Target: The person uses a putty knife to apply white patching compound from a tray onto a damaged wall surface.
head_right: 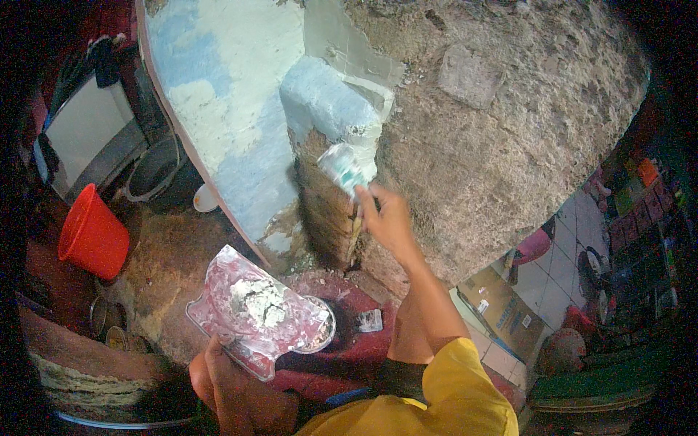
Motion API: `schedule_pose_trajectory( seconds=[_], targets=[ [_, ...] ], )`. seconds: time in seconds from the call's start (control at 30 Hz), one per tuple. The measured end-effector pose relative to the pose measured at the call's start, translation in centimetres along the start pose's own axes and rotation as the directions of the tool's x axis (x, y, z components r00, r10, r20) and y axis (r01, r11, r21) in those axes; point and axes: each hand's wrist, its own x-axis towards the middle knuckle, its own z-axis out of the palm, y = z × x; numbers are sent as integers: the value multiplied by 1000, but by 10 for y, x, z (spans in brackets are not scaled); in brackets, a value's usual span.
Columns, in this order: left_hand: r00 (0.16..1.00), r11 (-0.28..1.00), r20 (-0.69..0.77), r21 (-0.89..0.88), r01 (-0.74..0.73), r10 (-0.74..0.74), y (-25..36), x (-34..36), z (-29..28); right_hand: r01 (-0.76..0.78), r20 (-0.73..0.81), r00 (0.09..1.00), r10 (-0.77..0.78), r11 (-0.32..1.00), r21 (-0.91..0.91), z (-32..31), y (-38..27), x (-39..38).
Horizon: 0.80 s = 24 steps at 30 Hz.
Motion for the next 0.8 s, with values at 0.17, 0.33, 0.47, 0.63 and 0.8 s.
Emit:
schedule_pose_trajectory(
  seconds=[0.17,0.33,0.47,0.63,0.8],
  targets=[
    [996,999,-85,44,-18,21,2,-5,9,-7,432,901,-48,992,126,13,-38,-42],
    [993,986,34,129,109,-114,7,4,1,-341,872,463,158,940,11,4,-55,-50],
    [906,942,383,-196,272,-181,6,10,-9,-371,944,303,127,929,-6,0,-46,-44],
    [947,966,255,-120,230,-194,11,-4,-10,-413,967,192,165,908,-73,-11,-41,-43],
    [972,982,155,-44,185,-176,10,-5,-5,-372,948,244,206,922,-105,-42,-19,-52]
  ],
)
